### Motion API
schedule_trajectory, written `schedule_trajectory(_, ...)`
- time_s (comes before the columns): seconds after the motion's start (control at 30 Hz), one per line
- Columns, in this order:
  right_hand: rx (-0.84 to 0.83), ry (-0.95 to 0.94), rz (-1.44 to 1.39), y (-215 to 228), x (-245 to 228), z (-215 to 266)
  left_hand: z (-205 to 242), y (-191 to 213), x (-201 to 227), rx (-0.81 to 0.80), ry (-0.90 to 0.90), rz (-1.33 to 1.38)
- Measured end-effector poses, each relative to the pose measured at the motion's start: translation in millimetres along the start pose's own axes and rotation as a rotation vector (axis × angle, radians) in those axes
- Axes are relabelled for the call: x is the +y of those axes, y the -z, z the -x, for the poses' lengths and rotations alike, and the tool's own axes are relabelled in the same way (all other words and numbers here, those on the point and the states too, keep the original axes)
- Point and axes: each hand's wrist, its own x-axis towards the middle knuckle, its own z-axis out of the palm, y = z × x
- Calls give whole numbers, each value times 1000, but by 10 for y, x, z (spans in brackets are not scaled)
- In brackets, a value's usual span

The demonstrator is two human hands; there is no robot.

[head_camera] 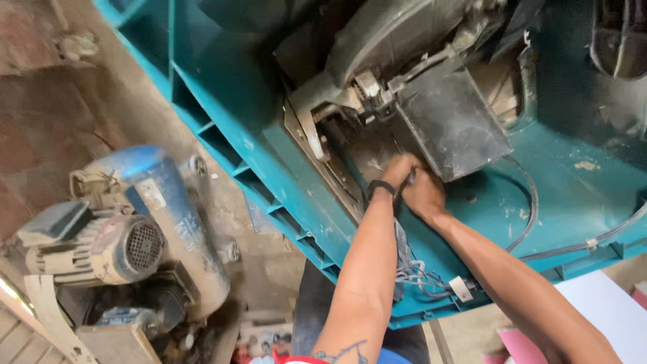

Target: The person disassembles the housing of a large power tool, retrieves a fastener from a storage box, and uses a screwdriver to secure internal components.

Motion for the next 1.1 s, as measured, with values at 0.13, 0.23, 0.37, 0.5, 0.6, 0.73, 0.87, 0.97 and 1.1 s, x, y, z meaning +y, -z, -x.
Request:
schedule_trajectory(0.13, -124, -29, -179, 55, -112, -50, 142, 26, 118, 215, -4, -300)
schedule_trajectory(0.23, -171, -78, -251, 11, 0, -195, 289, -84, 231, 353, 98, -264)
schedule_trajectory(0.37, -283, -175, -373, -108, 163, -317, 431, -136, 302, 453, 99, -252)
schedule_trajectory(0.5, -331, -204, -458, -133, 210, -396, 461, -187, 450, 430, 80, -720)
schedule_trajectory(0.6, -379, -243, -552, -93, 338, -403, 477, -169, 441, 403, 50, -892)
schedule_trajectory(0.73, -188, -4, -222, 74, 144, -232, 387, -65, 369, 324, 39, -647)
schedule_trajectory(0.87, 152, 150, 201, 231, 81, 78, 152, -130, 420, 257, -61, -275)
schedule_trajectory(0.97, 246, 159, 201, 225, -63, 219, 387, -39, 210, 189, -87, 57)
schedule_trajectory(1.1, 56, 22, 15, 43, -14, 81, 72, 26, 33, 75, 54, 288)
